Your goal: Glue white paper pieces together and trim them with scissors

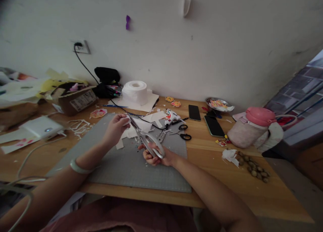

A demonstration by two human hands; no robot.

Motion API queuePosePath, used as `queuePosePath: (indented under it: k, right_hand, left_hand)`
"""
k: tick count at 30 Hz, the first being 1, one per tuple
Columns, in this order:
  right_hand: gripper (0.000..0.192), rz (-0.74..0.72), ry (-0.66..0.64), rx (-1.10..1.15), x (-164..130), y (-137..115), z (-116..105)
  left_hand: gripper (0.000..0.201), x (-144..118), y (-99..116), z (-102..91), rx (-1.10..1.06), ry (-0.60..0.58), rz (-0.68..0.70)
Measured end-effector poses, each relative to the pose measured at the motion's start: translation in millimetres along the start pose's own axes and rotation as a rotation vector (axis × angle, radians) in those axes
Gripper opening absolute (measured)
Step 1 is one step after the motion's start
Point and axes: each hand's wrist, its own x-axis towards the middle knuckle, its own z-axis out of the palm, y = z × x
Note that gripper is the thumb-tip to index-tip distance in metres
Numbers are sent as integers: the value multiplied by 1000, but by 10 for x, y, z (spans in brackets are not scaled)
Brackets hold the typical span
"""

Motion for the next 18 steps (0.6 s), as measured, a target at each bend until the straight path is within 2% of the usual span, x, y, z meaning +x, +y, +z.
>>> queuePosePath:
  k: [12, 18]
  right_hand:
    - [45, 10, 50, -26, -30, -37, 72]
    - [38, 62, 78, -40, -4, -19, 31]
  left_hand:
    - [29, -24, 13, 19, 35, -27, 14]
    - [30, -28, 12, 19, 56, -48, 10]
